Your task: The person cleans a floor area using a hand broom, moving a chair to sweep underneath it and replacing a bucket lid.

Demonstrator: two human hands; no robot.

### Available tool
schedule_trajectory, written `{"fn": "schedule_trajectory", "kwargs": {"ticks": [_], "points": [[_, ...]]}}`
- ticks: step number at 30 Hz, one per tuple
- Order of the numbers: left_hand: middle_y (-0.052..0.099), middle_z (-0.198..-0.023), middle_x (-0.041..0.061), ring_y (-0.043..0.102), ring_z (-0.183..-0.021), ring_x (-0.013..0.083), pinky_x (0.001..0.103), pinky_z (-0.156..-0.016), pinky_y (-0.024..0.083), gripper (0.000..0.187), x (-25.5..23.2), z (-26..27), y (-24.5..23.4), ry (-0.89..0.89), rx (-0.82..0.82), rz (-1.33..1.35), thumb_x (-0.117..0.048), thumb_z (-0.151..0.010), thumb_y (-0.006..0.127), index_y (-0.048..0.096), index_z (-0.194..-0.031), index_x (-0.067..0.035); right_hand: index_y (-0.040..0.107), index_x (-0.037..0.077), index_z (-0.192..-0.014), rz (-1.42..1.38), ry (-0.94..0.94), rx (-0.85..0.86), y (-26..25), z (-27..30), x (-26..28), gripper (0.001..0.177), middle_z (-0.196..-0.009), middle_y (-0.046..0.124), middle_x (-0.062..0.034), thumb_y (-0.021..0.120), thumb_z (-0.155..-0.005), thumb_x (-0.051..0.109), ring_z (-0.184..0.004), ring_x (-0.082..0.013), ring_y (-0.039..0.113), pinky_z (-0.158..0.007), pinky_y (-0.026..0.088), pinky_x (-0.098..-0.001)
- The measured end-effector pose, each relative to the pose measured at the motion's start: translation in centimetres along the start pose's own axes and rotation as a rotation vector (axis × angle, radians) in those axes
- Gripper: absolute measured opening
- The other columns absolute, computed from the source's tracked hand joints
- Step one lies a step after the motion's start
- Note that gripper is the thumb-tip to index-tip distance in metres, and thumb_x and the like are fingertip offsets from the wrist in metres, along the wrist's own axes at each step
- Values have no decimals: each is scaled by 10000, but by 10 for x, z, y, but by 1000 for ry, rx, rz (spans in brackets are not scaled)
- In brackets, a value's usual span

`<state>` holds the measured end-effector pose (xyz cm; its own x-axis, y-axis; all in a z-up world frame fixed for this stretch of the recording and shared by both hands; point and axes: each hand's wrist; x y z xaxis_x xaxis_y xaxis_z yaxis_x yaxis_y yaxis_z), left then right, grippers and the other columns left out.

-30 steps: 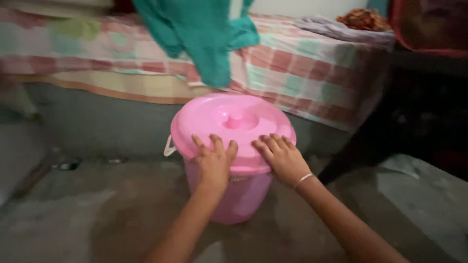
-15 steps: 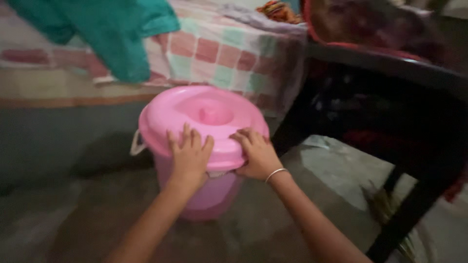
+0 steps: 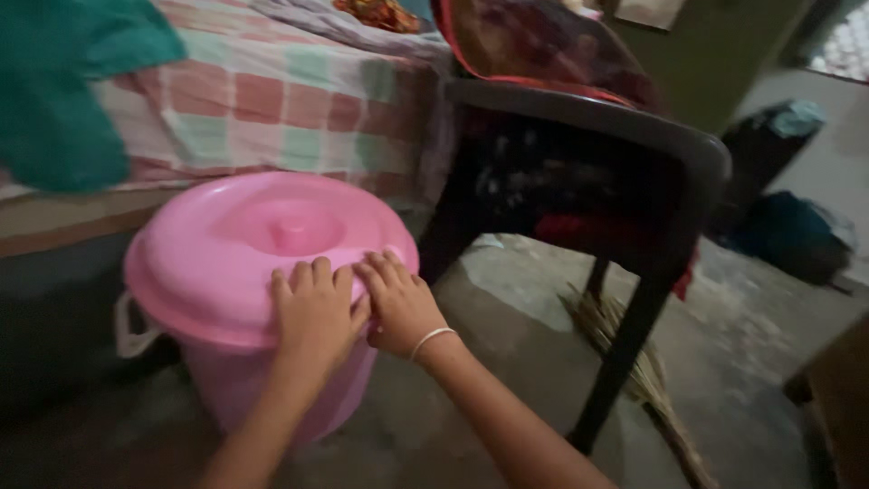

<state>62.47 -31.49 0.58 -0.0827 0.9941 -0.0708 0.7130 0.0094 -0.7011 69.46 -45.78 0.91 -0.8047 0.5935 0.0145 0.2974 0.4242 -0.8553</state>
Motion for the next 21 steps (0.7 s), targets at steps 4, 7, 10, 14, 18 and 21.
{"fn": "schedule_trajectory", "kwargs": {"ticks": [4,7,10,14,18,21], "points": [[625,-1261,109,510,-1297,294,643,-1104,305,493,-49,5,28,99,-99,-105,-389,-804,628,650,-1213,-115,415,87,-1496,155,48,23,-17,31,-18,902,-1562,420,-138,799,-689,206,-1465,-331,382,-1050,451,-532],[604,-1358,132,460,-1391,312,681,-1136,228,381,-119,9,56,162,-177,45,-260,-863,581,652,-1211,-122,397,81,-1488,201,205,80,-58,82,-54,900,-1557,407,-134,808,-708,263,-1453,-325,376,-1050,446,-544],[578,-1374,135,432,-1448,314,685,-1198,184,326,-214,32,85,320,-11,193,-198,-936,555,647,-1239,-117,394,106,-1476,279,379,241,-101,171,-95,901,-1557,404,-116,822,-707,302,-1448,-315,373,-1033,445,-561],[423,-1528,141,302,-1482,315,694,-1190,104,383,-340,54,82,476,261,274,-178,-905,618,620,-1286,-140,354,139,-1568,590,404,539,-163,275,-156,896,-1541,421,-167,792,-796,259,-1431,-342,405,-991,511,-494],[285,-1608,103,169,-1533,309,621,-1233,38,637,-425,77,73,597,573,360,-287,-864,739,501,-1445,-182,269,209,-1584,582,643,774,-190,350,-212,1012,-1517,393,-138,839,-758,342,-1427,-320,372,-1039,468,-500],[256,-1631,120,168,-1538,295,554,-1246,62,756,-478,92,90,553,652,365,-381,-845,783,451,-1495,-188,285,218,-1575,602,675,797,-188,409,-258,982,-1530,379,-137,836,-765,300,-1446,-313,353,-1009,477,-491]]}}
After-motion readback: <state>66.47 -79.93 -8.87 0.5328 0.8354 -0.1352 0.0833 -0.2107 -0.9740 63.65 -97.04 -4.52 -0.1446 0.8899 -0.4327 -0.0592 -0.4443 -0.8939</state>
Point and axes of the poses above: each hand's wrist, its own z-axis away from the middle knuckle, its own y-axis out of the palm, x = y × z
